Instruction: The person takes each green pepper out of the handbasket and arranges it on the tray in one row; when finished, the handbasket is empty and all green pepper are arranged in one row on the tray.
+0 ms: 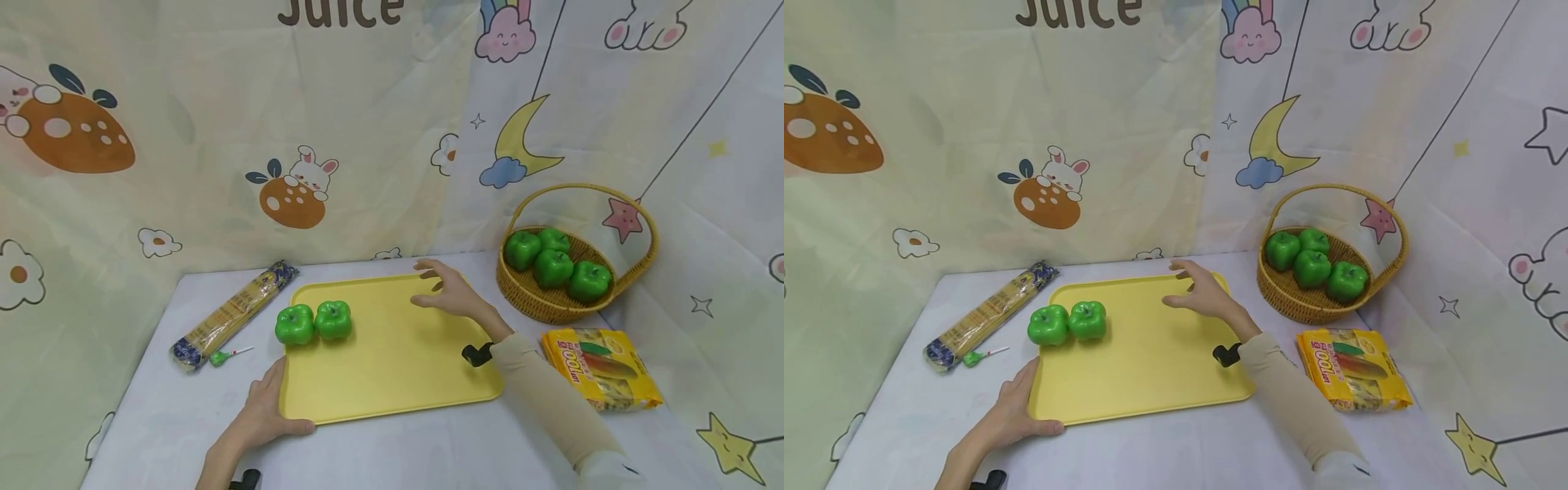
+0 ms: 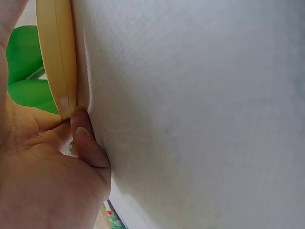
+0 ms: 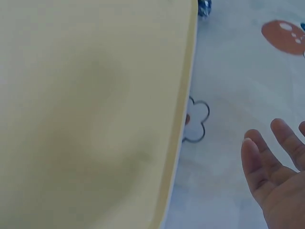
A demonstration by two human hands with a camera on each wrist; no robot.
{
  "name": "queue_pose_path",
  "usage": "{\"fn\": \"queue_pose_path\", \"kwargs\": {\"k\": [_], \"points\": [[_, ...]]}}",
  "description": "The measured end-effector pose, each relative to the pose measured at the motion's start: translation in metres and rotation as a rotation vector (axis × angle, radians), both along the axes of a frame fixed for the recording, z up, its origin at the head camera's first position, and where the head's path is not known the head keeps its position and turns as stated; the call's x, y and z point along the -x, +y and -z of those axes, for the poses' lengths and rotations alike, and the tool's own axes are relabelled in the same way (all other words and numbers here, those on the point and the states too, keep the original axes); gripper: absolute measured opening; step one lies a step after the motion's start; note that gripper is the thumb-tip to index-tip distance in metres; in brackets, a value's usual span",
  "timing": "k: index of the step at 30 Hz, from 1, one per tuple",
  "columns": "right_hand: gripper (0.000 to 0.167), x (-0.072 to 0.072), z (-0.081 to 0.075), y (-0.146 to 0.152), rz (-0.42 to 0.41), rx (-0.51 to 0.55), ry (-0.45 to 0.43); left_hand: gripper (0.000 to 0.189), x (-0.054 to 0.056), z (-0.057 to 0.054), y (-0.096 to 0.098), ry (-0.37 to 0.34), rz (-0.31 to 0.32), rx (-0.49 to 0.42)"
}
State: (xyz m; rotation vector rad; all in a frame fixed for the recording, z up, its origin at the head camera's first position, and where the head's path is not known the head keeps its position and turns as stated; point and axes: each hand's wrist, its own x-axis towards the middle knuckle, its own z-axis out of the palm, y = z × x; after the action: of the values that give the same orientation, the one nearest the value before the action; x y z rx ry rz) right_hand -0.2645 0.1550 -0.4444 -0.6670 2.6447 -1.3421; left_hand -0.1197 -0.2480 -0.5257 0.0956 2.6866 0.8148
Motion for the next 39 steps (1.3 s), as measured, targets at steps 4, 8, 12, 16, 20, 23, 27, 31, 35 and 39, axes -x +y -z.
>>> {"fn": "queue_pose_path", "kwargs": {"k": [4, 8, 12, 16, 20, 23, 27, 31, 35, 39], "points": [[0.078, -0.001, -0.002, 0.024, 0.064, 0.005, 0.02, 0.151, 0.001, 0.001, 0.0, -0.001, -0.002, -0.005], [0.078, -0.001, -0.005, 0.047, 0.123, 0.004, -0.002, 0.151, -0.001, 0.002, 0.001, 0.0, 0.002, -0.024], [0.079, -0.002, -0.007, 0.067, 0.18, 0.0, -0.004, 0.149, -0.002, 0.001, 0.001, 0.009, 0.018, -0.018], [0.075, -0.001, -0.007, 0.08, 0.259, 0.022, 0.009, 0.148, -0.004, -0.001, -0.003, 0.016, 0.025, 0.014], [0.074, 0.003, -0.009, 0.092, 0.326, 0.068, -0.016, 0.147, -0.006, -0.001, -0.007, 0.008, 0.014, 0.018], [0.078, 0.005, -0.012, 0.105, 0.37, 0.074, -0.025, 0.148, -0.007, 0.0, -0.008, 0.004, 0.01, 0.012], [0.082, 0.004, -0.018, 0.125, 0.417, 0.087, -0.045, 0.149, -0.007, 0.0, -0.007, 0.013, 0.01, 0.018], [0.083, 0.004, -0.019, 0.146, 0.467, 0.084, -0.049, 0.15, -0.007, -0.001, -0.007, 0.024, 0.015, 0.023], [0.086, 0.004, -0.019, 0.167, 0.561, 0.058, -0.026, 0.15, -0.004, -0.001, -0.005, 0.035, 0.014, 0.017], [0.089, 0.005, -0.019, 0.184, 0.654, 0.04, 0.012, 0.15, 0.0, 0.0, -0.002, 0.039, 0.014, 0.002]]}}
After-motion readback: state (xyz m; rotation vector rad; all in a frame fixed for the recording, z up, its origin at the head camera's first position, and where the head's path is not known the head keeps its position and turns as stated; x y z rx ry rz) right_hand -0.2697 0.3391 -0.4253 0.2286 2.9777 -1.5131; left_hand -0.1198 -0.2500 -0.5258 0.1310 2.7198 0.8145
